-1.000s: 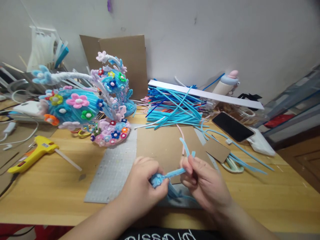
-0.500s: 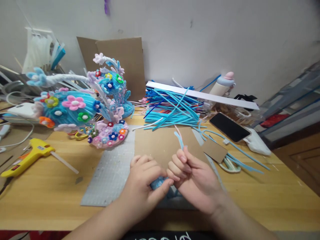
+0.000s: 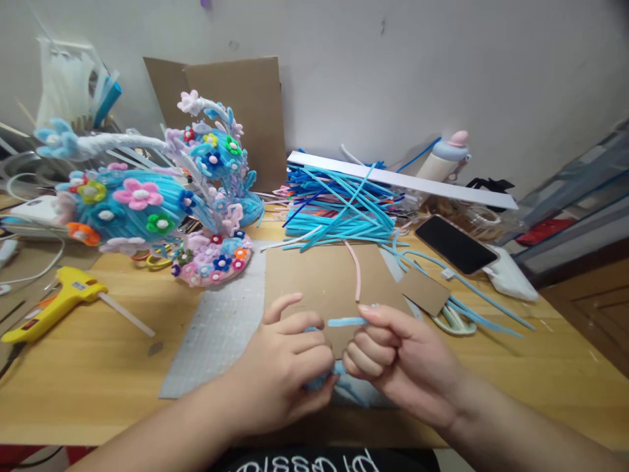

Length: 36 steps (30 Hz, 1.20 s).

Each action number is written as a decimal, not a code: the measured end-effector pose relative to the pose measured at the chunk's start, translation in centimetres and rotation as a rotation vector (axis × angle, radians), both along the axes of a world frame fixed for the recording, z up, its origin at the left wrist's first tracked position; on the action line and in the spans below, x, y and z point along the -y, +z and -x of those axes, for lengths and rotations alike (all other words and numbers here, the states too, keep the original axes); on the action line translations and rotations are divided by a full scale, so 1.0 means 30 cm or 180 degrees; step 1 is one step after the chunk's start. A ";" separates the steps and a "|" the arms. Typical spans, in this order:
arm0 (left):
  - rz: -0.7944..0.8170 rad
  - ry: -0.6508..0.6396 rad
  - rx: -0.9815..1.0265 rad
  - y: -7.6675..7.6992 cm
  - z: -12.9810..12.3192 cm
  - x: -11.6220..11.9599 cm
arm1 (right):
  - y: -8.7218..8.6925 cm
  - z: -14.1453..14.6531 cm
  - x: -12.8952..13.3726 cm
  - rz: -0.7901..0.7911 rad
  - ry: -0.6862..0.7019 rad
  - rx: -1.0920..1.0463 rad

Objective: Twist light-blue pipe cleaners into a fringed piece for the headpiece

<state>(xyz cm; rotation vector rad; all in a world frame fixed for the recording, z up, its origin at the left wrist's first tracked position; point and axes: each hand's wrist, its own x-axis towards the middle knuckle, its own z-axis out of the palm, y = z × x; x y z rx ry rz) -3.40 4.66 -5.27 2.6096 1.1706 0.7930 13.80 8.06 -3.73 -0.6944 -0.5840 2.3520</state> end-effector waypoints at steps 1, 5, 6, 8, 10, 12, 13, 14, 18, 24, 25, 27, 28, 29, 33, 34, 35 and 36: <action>-0.0066 0.0082 0.0065 -0.009 -0.004 -0.002 | 0.000 0.003 -0.001 -0.0030 -0.0059 -0.0034; -0.0155 0.0646 0.0378 -0.030 -0.021 -0.016 | 0.013 0.034 -0.004 -0.0180 -0.0509 -0.0272; -0.0117 0.0790 0.0471 -0.030 -0.025 -0.018 | 0.018 0.043 -0.005 -0.0209 -0.0618 -0.0340; -0.0011 0.1000 0.0673 -0.026 -0.031 -0.017 | 0.026 0.055 -0.008 -0.0233 -0.0774 -0.0429; 0.0065 0.1079 0.0851 -0.023 -0.035 -0.012 | 0.030 0.060 -0.014 -0.0199 -0.0843 -0.0428; 0.0107 0.1129 0.0990 -0.022 -0.037 -0.005 | 0.031 0.059 -0.021 -0.0119 -0.0837 -0.0378; 0.0143 0.1141 0.1034 -0.022 -0.037 -0.002 | 0.031 0.058 -0.024 -0.0076 -0.0807 -0.0358; 0.0187 0.1137 0.1057 -0.022 -0.037 0.001 | 0.031 0.056 -0.027 -0.0039 -0.0765 -0.0347; 0.0425 0.0917 0.1013 -0.022 -0.035 0.007 | 0.032 0.054 -0.031 0.0079 -0.0538 -0.0368; 0.0655 0.0761 0.0887 -0.024 -0.034 0.006 | 0.023 0.063 -0.030 0.0237 -0.0382 -0.0410; 0.0669 0.0764 0.0859 -0.025 -0.034 0.004 | 0.021 0.064 -0.030 0.0289 -0.0360 -0.0412; 0.0696 0.0728 0.0794 -0.026 -0.034 0.001 | 0.019 0.062 -0.032 0.0412 -0.0295 -0.0413; 0.0707 0.0699 0.0757 -0.027 -0.033 -0.001 | 0.018 0.059 -0.032 0.0473 -0.0263 -0.0410; 0.0714 0.0672 0.0719 -0.028 -0.033 -0.003 | 0.017 0.056 -0.033 0.0533 -0.0237 -0.0402; 0.0716 0.0616 0.0608 -0.032 -0.028 -0.005 | 0.012 0.038 -0.036 0.0724 -0.0161 -0.0353; 0.0724 0.0587 0.0582 -0.032 -0.027 -0.003 | 0.010 0.033 -0.036 0.0750 -0.0144 -0.0334; 0.0732 0.0544 0.0554 -0.033 -0.026 -0.001 | 0.007 0.027 -0.036 0.0763 -0.0132 -0.0313; 0.0738 0.0499 0.0529 -0.033 -0.025 0.001 | 0.006 0.022 -0.036 0.0760 -0.0122 -0.0293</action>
